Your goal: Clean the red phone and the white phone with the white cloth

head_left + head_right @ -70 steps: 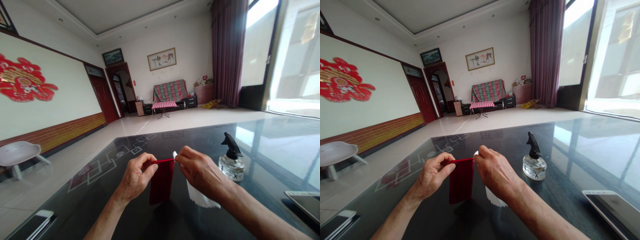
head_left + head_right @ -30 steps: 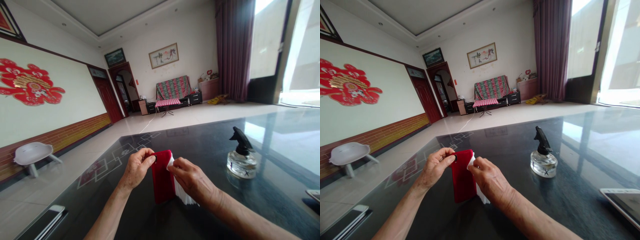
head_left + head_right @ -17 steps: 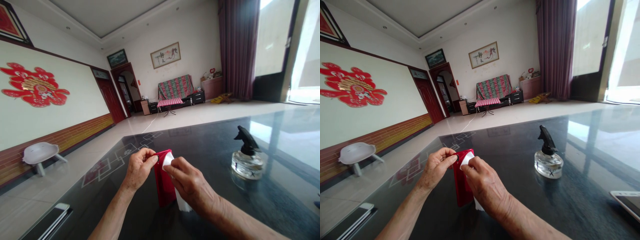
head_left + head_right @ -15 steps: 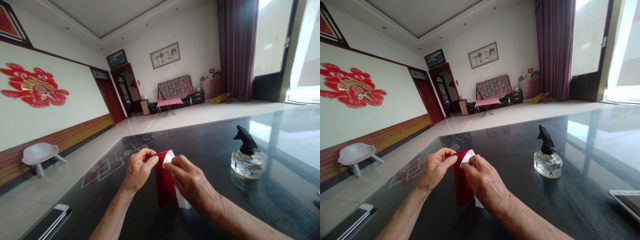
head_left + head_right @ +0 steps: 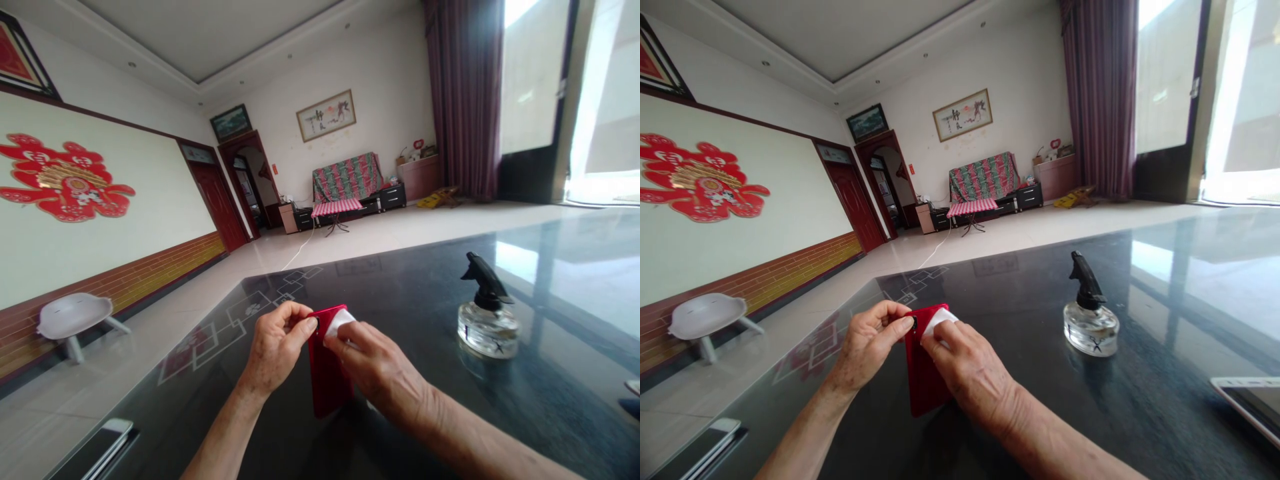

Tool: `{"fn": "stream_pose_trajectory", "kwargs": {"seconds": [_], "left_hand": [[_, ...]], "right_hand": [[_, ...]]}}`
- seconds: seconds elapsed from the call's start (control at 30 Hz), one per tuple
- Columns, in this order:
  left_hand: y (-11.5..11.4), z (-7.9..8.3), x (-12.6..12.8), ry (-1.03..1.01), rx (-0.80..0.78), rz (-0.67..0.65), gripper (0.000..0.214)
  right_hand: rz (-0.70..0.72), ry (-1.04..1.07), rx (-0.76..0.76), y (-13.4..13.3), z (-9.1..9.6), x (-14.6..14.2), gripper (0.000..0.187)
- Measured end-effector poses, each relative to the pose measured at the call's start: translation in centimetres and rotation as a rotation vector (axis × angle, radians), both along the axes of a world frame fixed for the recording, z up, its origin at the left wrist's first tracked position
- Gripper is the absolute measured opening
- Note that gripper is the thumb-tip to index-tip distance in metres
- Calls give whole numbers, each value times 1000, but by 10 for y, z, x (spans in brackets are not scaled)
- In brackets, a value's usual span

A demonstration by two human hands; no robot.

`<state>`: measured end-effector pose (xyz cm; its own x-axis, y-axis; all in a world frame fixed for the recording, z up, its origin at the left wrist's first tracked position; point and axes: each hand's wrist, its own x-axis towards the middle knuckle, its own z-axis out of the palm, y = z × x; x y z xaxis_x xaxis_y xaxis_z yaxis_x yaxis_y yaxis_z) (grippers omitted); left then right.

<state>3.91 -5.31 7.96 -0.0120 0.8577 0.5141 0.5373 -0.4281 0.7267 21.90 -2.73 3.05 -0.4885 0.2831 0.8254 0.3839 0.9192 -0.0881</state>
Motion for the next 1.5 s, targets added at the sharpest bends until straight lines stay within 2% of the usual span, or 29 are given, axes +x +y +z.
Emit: {"fn": "stream_pose_trajectory", "kwargs": {"seconds": [0.13, 0.37, 0.53, 0.77, 1.0, 1.23, 1.5], "left_hand": [[-2, 2, 3, 1, -6, -35, 10], [-3, 3, 2, 59, 12, -31, 10], [-6, 6, 4, 97, 2, -50, 12], [-5, 7, 1, 129, -4, -32, 11], [-6, 8, 4, 137, -12, -54, 14], [-6, 8, 4, 126, -9, -27, 14], [-6, 7, 4, 113, -6, -53, 13]], "right_hand": [[-24, 115, 7, 5, 5, 3, 21], [29, 63, 17, -1, 1, -5, 20], [0, 135, 31, -1, 13, -3, 20], [16, -7, 43, -2, 4, -1, 22], [-29, 69, 81, -1, 15, 2, 22], [3, -11, 71, -1, 5, 2, 22], [12, -11, 43, 0, 6, 0, 23]]}}
